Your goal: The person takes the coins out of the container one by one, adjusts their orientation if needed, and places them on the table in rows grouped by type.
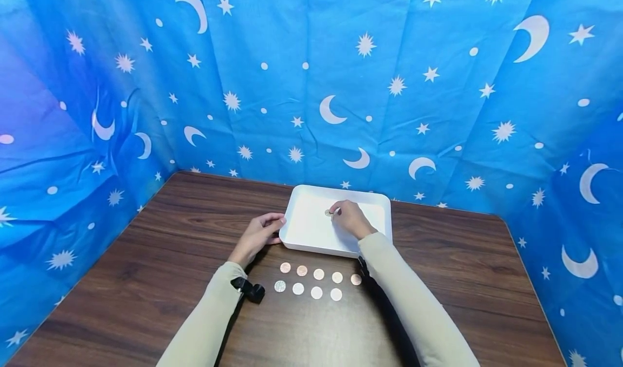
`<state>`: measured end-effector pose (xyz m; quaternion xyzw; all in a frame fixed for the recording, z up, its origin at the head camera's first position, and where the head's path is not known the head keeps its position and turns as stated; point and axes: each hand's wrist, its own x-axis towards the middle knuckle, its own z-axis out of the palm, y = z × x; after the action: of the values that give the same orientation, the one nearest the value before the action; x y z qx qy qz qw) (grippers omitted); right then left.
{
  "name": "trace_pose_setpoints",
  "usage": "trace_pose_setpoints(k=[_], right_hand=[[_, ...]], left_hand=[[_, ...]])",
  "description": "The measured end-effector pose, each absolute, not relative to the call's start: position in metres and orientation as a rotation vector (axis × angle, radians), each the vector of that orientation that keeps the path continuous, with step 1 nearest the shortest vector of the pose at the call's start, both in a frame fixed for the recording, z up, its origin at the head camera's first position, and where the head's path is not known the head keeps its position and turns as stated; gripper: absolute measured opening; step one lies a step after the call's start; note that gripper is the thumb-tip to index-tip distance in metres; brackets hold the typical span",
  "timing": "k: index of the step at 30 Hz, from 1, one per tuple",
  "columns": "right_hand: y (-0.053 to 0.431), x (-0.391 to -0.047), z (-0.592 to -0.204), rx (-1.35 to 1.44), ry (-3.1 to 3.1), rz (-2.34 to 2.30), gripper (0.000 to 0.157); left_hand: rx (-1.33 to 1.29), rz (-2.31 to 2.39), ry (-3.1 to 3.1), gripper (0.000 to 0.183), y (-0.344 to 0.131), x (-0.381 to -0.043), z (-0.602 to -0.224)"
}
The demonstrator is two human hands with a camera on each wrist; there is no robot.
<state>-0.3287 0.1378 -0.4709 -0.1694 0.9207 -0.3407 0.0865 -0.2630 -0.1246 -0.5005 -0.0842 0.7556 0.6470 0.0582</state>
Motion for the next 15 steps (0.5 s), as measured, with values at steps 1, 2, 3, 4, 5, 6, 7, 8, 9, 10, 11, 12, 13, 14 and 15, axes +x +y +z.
trace_pose_setpoints(k=[1, 2, 3, 4, 5, 6, 7, 8, 9, 10, 11, 12, 13, 14, 15], right_hand=[[0.1388, -0.327, -0.471, -0.506, 2.748, -1.008, 0.019], [0.1396, -0.3251, -0.4709, -0.507, 2.751, -1.001, 0.019], [0.1404, -0.3233, -0.4704, -0.514, 2.756, -0.996, 0.019], [0.1408, -0.3218, -0.4703, -0.516, 2.76, -0.996, 0.019], [0.1412, -0.3205, -0.4702, -0.516, 2.765, -0.998, 0.019], [0.1415, -0.3194, -0.4702, -0.514, 2.769, -1.004, 0.019], [0.1418, -0.3186, -0.4703, -0.511, 2.773, -1.013, 0.019], [0.142, -0.318, -0.4706, -0.508, 2.774, -1.027, 0.019], [0.1422, -0.3176, -0.4711, -0.505, 2.776, -1.04, 0.02], [0.1423, -0.3176, -0.4718, -0.496, 2.774, -1.055, 0.021], [0.1424, -0.3176, -0.4726, -0.489, 2.773, -1.068, 0.022], [0.1425, -0.3178, -0.4733, -0.481, 2.771, -1.08, 0.023], [0.1427, -0.3181, -0.474, -0.47, 2.768, -1.09, 0.025], [0.1427, -0.3185, -0.4749, -0.459, 2.766, -1.096, 0.026], [0.1428, -0.3189, -0.4755, -0.447, 2.765, -1.1, 0.027]], left_hand=[[-0.259, 1.961, 2.288, 0.035, -0.1251, -0.2629, -0.5001], [-0.262, 1.962, 2.286, 0.035, -0.1255, -0.2627, -0.4995], [-0.264, 1.958, 2.289, 0.036, -0.1259, -0.2626, -0.4991], [-0.266, 1.955, 2.292, 0.036, -0.1265, -0.2627, -0.499], [-0.268, 1.955, 2.294, 0.036, -0.127, -0.2628, -0.4991], [-0.269, 1.954, 2.296, 0.036, -0.1275, -0.2628, -0.4995], [-0.269, 1.954, 2.298, 0.036, -0.1279, -0.263, -0.5], [-0.266, 1.953, 2.299, 0.036, -0.1281, -0.263, -0.5005], [-0.264, 1.954, 2.297, 0.036, -0.1281, -0.2631, -0.501], [-0.264, 1.955, 2.295, 0.036, -0.128, -0.2631, -0.5012], [-0.261, 1.956, 2.293, 0.036, -0.1277, -0.2631, -0.5014], [-0.258, 1.958, 2.288, 0.036, -0.1273, -0.2631, -0.5014], [-0.256, 1.957, 2.286, 0.036, -0.1268, -0.2631, -0.5013], [-0.255, 1.959, 2.281, 0.036, -0.1263, -0.2632, -0.5011], [-0.25, 1.96, 2.278, 0.037, -0.1257, -0.2634, -0.5009]])
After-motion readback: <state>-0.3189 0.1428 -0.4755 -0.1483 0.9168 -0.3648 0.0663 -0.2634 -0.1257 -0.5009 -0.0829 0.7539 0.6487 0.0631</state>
